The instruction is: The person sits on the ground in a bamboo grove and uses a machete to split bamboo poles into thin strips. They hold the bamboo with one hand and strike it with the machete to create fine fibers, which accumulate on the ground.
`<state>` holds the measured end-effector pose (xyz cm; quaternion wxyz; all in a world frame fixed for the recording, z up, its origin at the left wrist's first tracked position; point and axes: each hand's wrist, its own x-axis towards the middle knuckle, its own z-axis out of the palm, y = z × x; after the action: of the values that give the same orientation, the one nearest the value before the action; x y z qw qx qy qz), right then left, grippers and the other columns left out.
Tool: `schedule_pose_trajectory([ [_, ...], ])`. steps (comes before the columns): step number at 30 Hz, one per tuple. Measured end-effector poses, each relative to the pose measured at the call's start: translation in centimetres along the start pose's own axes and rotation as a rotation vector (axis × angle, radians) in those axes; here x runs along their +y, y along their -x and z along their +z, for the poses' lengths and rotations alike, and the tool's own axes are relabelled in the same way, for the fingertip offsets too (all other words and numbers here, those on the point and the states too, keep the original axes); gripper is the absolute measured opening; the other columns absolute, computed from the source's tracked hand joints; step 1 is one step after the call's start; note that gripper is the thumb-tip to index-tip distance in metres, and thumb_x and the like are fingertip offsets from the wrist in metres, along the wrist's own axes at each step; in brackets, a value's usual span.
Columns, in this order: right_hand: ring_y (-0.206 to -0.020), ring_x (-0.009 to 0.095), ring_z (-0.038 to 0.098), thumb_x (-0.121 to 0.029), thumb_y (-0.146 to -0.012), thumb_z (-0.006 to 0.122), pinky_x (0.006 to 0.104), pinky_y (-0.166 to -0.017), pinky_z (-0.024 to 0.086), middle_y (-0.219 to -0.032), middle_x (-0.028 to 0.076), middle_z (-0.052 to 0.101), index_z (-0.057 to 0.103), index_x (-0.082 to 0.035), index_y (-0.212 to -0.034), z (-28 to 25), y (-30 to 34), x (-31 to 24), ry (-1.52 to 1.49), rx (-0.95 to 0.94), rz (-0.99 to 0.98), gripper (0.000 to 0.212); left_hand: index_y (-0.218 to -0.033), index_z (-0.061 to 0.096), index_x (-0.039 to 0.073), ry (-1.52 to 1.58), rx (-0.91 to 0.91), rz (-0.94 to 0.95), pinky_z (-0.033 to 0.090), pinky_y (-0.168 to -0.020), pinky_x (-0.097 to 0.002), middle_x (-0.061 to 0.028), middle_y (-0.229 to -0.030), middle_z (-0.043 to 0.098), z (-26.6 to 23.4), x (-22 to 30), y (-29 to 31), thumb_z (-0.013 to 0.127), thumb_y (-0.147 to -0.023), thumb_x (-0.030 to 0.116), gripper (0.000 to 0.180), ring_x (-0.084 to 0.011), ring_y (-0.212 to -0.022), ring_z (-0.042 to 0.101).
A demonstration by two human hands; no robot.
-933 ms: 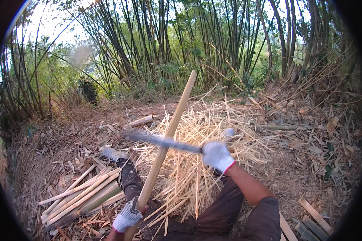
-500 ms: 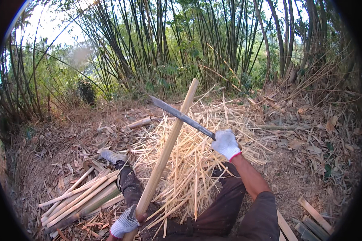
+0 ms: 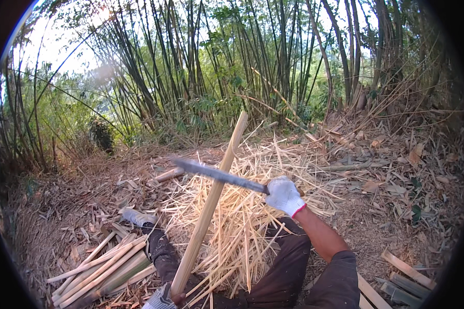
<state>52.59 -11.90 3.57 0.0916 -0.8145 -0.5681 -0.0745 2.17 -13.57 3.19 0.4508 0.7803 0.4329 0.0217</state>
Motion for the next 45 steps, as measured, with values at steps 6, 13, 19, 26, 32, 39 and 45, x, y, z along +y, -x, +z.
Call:
schedule_pose_trajectory([
  [6,-0.082,0.041,0.066,-0.024,-0.073,0.059,0.0462,-0.077,0.053,-0.085,0.028,0.066,0.068,0.002,-0.085,-0.5,-5.5,8.2,-0.178,0.163,0.5,0.03,-0.143,0.036,0.004,-0.239,0.141,0.243,0.047,-0.091,-0.0442,-0.0292,-0.118,0.057,2.6,-8.0,2.4,0.063,-0.08,0.025,0.072,-0.0414,-0.11,0.057],
  [13,-0.08,0.041,0.066,-0.02,-0.074,0.058,0.0483,-0.073,0.052,-0.08,0.03,0.064,0.069,0.002,-0.083,4.9,-2.0,6.7,-0.334,0.29,0.626,0.026,-0.146,0.033,0.004,0.381,-0.185,-0.256,0.051,-0.075,-0.0389,-0.0227,-0.098,0.064,0.2,-2.4,-1.1,0.059,-0.075,0.007,0.076,-0.0305,-0.083,0.062],
  [19,-0.07,0.036,0.066,-0.02,-0.076,0.06,0.0462,-0.066,0.053,-0.074,0.019,0.066,0.064,-0.003,-0.081,4.7,5.3,-2.0,-0.157,0.101,0.069,0.018,-0.118,0.049,-0.007,-0.069,0.065,0.033,0.051,-0.072,-0.0459,-0.0287,-0.087,0.064,0.9,0.9,-7.1,0.063,-0.088,0.036,0.053,-0.0415,-0.083,0.065],
  [26,-0.059,0.033,0.064,-0.025,-0.069,0.061,0.0415,-0.057,0.052,-0.063,0.015,0.062,0.06,-0.007,-0.074,2.2,4.7,-5.0,0.088,-0.022,-0.203,0.018,-0.111,0.054,-0.001,-0.076,0.12,0.048,0.049,-0.058,-0.0392,-0.0157,-0.076,0.063,2.6,-2.0,-8.1,0.066,-0.089,0.033,0.042,-0.0257,-0.067,0.064],
  [32,-0.067,0.03,0.067,-0.025,-0.073,0.061,0.0422,-0.064,0.054,-0.07,0.015,0.066,0.065,-0.006,-0.075,3.2,2.8,-4.1,0.071,0.039,-0.269,0.019,-0.108,0.054,-0.001,-0.077,0.079,-0.019,0.047,-0.059,-0.04,-0.0173,-0.079,0.062,2.1,-2.8,-7.5,0.064,-0.089,0.037,0.044,-0.0284,-0.068,0.061],
  [39,-0.083,0.041,0.066,-0.021,-0.078,0.059,0.0474,-0.076,0.052,-0.082,0.027,0.066,0.066,0.002,-0.086,-0.2,-4.9,4.5,-0.203,0.185,0.493,0.025,-0.144,0.036,0.002,0.109,0.226,0.517,0.051,-0.073,-0.0407,-0.0217,-0.093,0.065,1.8,-2.4,-2.6,0.06,-0.072,0.007,0.076,-0.0325,-0.078,0.062],
  [45,-0.077,0.04,0.066,-0.02,-0.077,0.061,0.047,-0.071,0.052,-0.08,0.025,0.067,0.066,0.002,-0.083,1.6,-1.9,2.2,-0.326,0.231,0.534,0.024,-0.121,0.05,-0.005,-0.249,0.208,0.143,0.052,-0.071,-0.0464,-0.0265,-0.086,0.065,3.6,-5.7,-4.3,0.062,-0.089,0.038,0.055,-0.0401,-0.082,0.066],
])
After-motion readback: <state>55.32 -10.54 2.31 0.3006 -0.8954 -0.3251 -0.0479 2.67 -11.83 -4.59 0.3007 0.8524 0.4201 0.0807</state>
